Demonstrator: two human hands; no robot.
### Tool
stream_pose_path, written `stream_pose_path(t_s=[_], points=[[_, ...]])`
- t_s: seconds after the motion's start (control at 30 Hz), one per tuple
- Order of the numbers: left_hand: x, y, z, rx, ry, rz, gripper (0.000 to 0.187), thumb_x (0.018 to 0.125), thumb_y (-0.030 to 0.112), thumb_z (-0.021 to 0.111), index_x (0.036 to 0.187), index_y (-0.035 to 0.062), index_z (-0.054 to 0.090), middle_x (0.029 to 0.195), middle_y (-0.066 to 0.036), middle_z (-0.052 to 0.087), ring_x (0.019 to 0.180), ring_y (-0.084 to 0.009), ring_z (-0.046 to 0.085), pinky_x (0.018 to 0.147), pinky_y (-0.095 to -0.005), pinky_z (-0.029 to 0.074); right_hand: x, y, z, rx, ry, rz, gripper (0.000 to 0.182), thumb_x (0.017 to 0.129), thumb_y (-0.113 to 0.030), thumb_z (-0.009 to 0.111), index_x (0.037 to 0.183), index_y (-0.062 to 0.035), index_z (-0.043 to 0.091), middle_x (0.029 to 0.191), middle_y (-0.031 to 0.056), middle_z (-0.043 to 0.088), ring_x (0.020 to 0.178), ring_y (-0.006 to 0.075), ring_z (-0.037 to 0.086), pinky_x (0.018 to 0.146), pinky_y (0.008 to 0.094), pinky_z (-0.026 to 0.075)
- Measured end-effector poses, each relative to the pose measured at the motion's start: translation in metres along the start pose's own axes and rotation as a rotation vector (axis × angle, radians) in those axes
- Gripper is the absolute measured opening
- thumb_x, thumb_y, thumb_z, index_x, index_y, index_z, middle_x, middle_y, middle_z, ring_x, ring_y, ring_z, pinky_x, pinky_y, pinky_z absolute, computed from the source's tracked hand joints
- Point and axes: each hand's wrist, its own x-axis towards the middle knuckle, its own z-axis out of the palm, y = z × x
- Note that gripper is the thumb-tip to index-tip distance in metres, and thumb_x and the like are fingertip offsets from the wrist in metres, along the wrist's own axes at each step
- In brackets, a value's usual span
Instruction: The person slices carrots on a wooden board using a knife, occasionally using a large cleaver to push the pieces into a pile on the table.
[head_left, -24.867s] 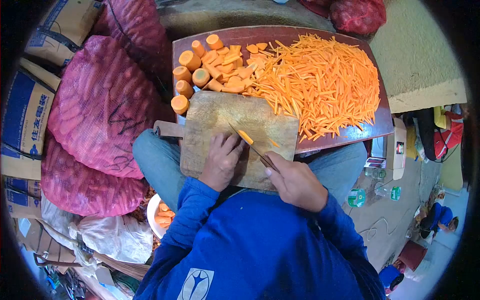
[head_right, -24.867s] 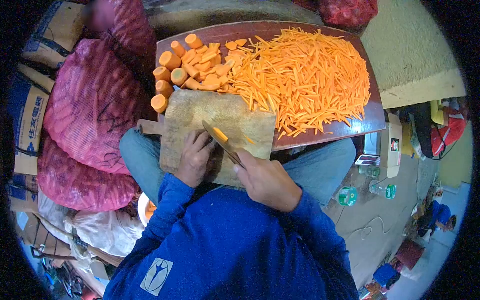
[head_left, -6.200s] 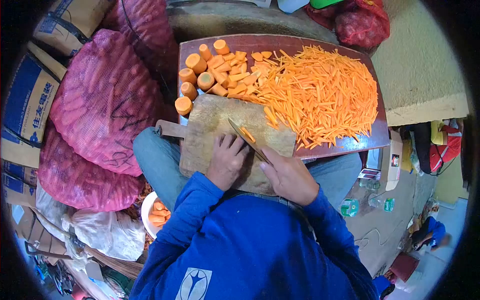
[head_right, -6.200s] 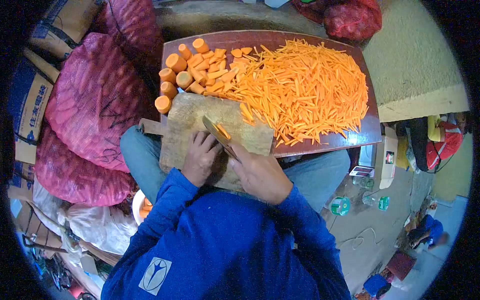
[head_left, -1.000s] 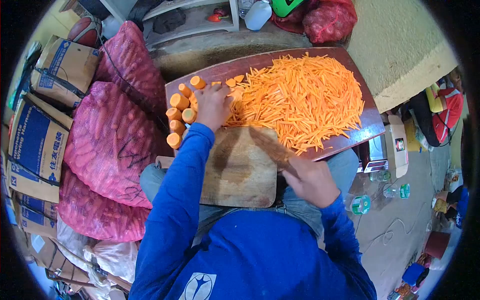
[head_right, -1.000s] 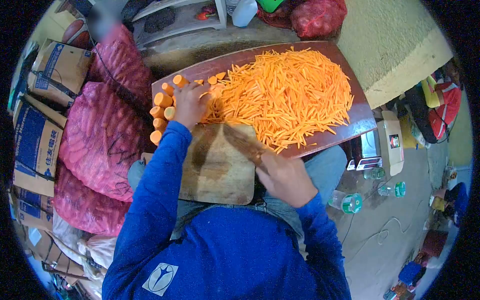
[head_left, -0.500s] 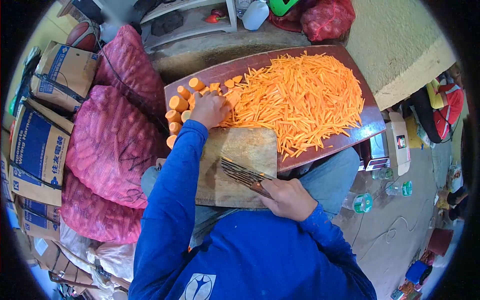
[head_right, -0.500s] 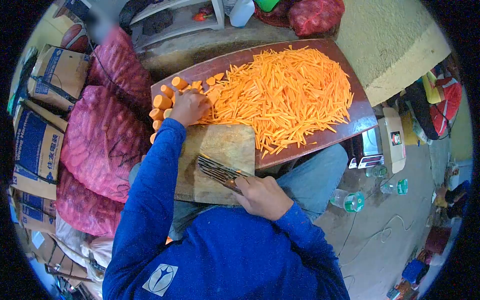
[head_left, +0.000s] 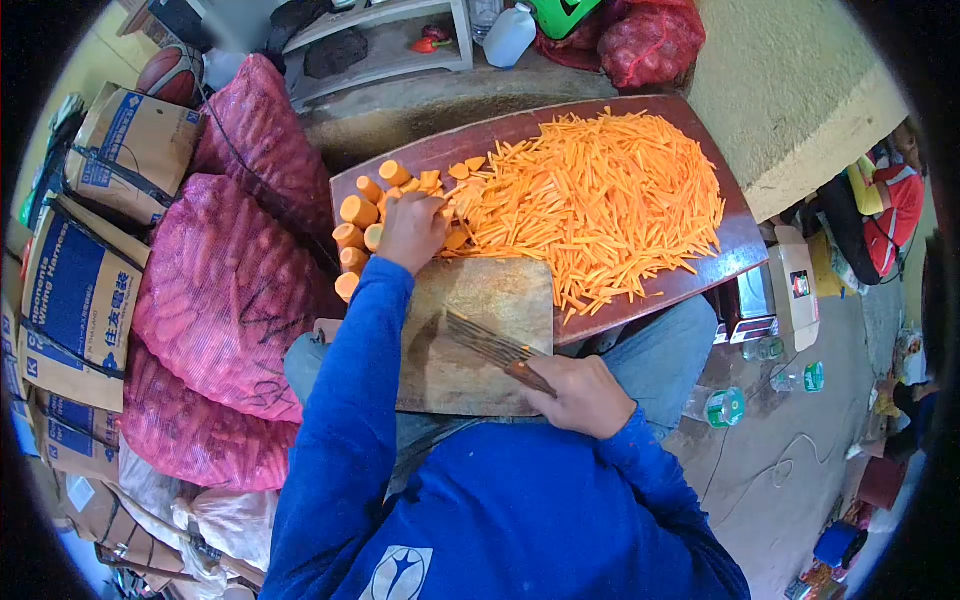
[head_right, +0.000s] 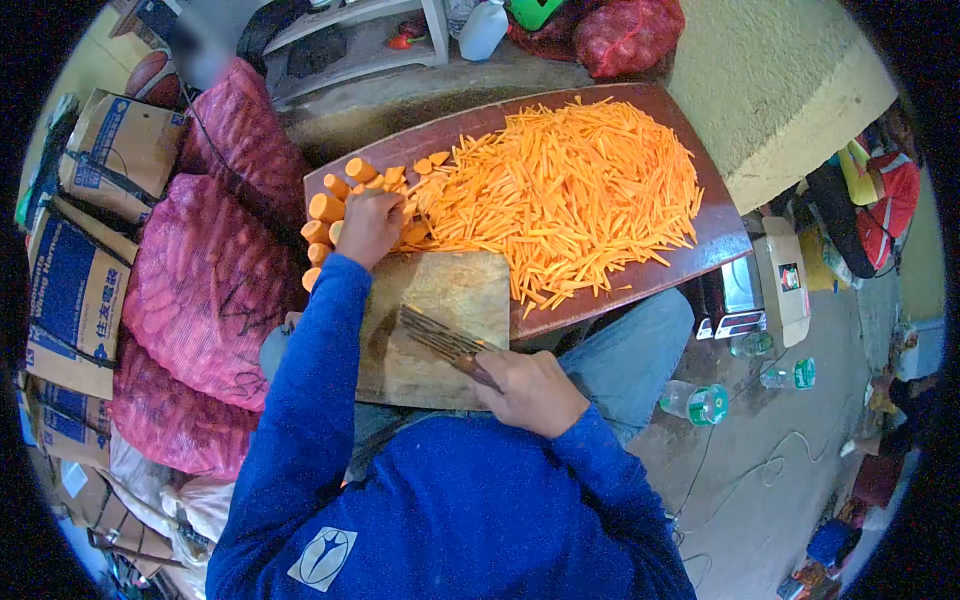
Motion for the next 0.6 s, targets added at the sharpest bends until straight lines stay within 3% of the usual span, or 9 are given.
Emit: stream_pose_path(t_s=[0.07,0.13,0.2,0.33,0.5,0.6], points=[[-0.031,0.018,-0.021,-0.072,0.210,0.032,0.012,0.087,0.006,0.068,0.096,0.0041,0.075,0.093,-0.016,0.071,0.097,-0.0391,0.067,0.092,-0.0526,0.047,0.002,0.000,-0.007,0.063,-0.012,0.075,0.029,0.094,-0.025,0.077,0.113,-0.0031,0.070,0.090,0.0208,0.073,0.082,0.0436,0.072,0.069,0.0516,0.056],[-0.069,0.033,-0.028,-0.093,0.230,0.004,0.016,0.087,0.002,0.066,0.101,0.0026,0.074,0.091,-0.016,0.068,0.092,-0.0385,0.065,0.090,-0.0495,0.048,0.003,0.001,-0.015,0.124,-0.027,0.156,0.027,0.097,-0.025,0.074,0.110,-0.0028,0.068,0.090,0.0219,0.072,0.084,0.0447,0.072,0.071,0.0521,0.056],[-0.106,0.058,-0.043,-0.190,0.216,0.098,0.023,0.087,0.000,0.067,0.109,0.0018,0.073,0.098,-0.014,0.068,0.095,-0.0372,0.065,0.090,-0.0484,0.048,0.004,0.002,-0.021,0.284,0.050,0.238,0.026,0.099,-0.023,0.073,0.115,-0.0024,0.069,0.087,0.0242,0.068,0.082,0.0453,0.070,0.071,0.0493,0.055],[-0.159,0.086,-0.040,-0.159,0.147,0.063,0.031,0.085,-0.001,0.069,0.116,0.0014,0.073,0.106,-0.014,0.067,0.099,-0.0357,0.064,0.089,-0.0476,0.049,0.015,-0.001,-0.028,0.335,0.009,0.201,0.026,0.101,-0.017,0.070,0.122,-0.0007,0.068,0.088,0.0251,0.068,0.081,0.0443,0.070,0.073,0.0461,0.055],[-0.179,0.098,-0.040,-0.280,0.255,-0.116,0.035,0.082,0.001,0.073,0.117,0.0018,0.073,0.114,-0.016,0.066,0.106,-0.0362,0.063,0.092,-0.0471,0.048,0.034,-0.011,-0.018,0.358,-0.124,0.190,0.029,0.103,-0.019,0.068,0.125,-0.0009,0.066,0.091,0.0267,0.068,0.083,0.0474,0.069,0.074,0.0484,0.055],[-0.182,0.104,-0.032,-0.344,0.218,-0.048,0.038,0.078,0.001,0.072,0.117,0.0018,0.073,0.114,-0.015,0.065,0.107,-0.0372,0.061,0.092,-0.0472,0.047,0.039,-0.006,-0.004,0.320,-0.160,0.126,0.032,0.104,-0.020,0.066,0.129,-0.0013,0.063,0.093,0.0285,0.069,0.086,0.0505,0.069,0.074,0.0523,0.054]])
